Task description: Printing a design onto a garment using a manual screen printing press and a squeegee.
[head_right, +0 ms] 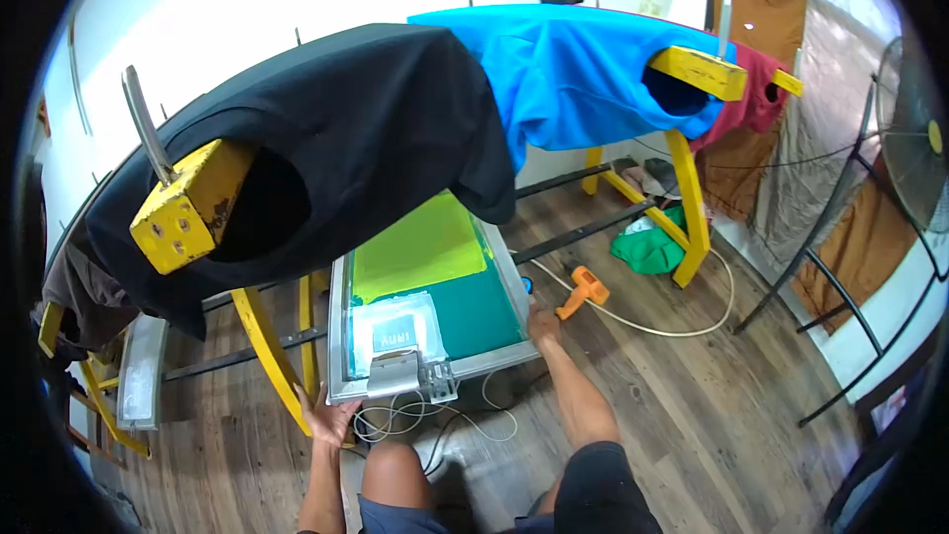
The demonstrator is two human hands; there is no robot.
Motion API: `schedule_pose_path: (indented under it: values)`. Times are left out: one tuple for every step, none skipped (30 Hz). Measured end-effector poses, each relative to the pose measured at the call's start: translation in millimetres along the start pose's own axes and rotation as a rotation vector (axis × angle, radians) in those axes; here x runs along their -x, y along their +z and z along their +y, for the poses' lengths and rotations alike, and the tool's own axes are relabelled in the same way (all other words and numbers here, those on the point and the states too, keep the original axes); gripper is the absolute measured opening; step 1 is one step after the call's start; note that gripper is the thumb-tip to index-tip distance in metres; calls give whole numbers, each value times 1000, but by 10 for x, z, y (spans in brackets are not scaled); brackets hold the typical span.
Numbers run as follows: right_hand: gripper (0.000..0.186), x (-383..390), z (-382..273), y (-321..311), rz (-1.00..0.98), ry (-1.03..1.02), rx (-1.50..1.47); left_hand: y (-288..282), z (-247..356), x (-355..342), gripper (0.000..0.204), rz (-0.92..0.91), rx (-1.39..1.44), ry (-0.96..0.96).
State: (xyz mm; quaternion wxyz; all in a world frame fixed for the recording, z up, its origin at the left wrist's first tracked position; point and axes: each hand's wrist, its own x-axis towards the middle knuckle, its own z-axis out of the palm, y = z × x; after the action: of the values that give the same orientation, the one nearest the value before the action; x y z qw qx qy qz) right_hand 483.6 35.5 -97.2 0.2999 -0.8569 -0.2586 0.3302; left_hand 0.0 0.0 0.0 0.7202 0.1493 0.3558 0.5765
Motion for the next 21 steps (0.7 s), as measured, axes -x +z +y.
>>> schedule_pose_path:
  values:
    - [77, 135, -118, -131, 1, 44, -17, -12, 116, -96, 114, -51, -11, -40]
    - [77, 295, -212, -266, 7, 47, -19, -25, 207, -156, 112, -97, -18, -77]
    - [76, 575, 144, -632, 15, 68, 32, -57, -77, 257, 102, -94, -15, -144]
    - [76, 652, 267, -872, 70, 88, 24, 121, -84, 134, 97, -96, -147, -214]
    - [75, 571, 545, -1057, 94, 56, -7, 285, -87, 0, 93, -100, -281, -281]
    - [76, 679, 658, -1207, 140, 35, -50, 316, -103, -164, 87, -133, -411, -349]
    - [77, 801, 781, -1354, 186, 15, -94, 378, -184, -317, 88, -119, -557, -421]
    - [77, 969, 855, -1495, 199, 74, -67, 502, -239, -415, 88, -104, -707, -495]
    - [77, 1118, 920, -1603, 216, 76, -95, 587, -334, -487, 91, -190, -785, -519]
    - [77, 1257, 996, -1696, 232, 77, -123, 671, -463, -512, 91, -242, -840, -508]
    - [78, 1379, 1092, -1791, 229, 130, -155, 799, -612, -514, 92, -300, -891, -494]
    - [78, 1560, 1119, -1892, 252, 141, -142, 891, -728, -566, 91, -322, -967, -519]
    - [78, 1748, 1182, -2009, 276, 156, -128, 1082, -851, -448, 92, -271, -1061, -520]
    - [80, 1879, 1359, -2134, 258, 198, -173, 1312, -966, -256, 92, -226, -1159, -522]
    - [82, 2017, 1463, -2184, 279, 187, -231, 1502, -1021, -114, 94, -245, -1170, -520]
    - [83, 2158, 1595, -2250, 306, 175, -284, 1502, -1157, -103, 97, -270, -1200, -487]
    - [86, 2221, 1841, -2313, 258, 205, -359, 1433, -1323, -159, 101, -293, -1228, -451]
    - [86, 2325, 2000, -2337, 294, 179, -417, 1148, -1520, -379, 109, -349, -1250, -417]
    - [86, 2436, 2112, -2368, 335, 164, -472, 1223, -1606, -320, 109, -357, -1247, -426]
    - [84, 2560, 2204, -2434, 328, 195, -544, 1300, -1705, -244, 111, -360, -1378, -357]
    - [84, 2661, 2303, -2502, 329, 254, -586, 1476, -1768, -129, 114, -368, -1508, -281]
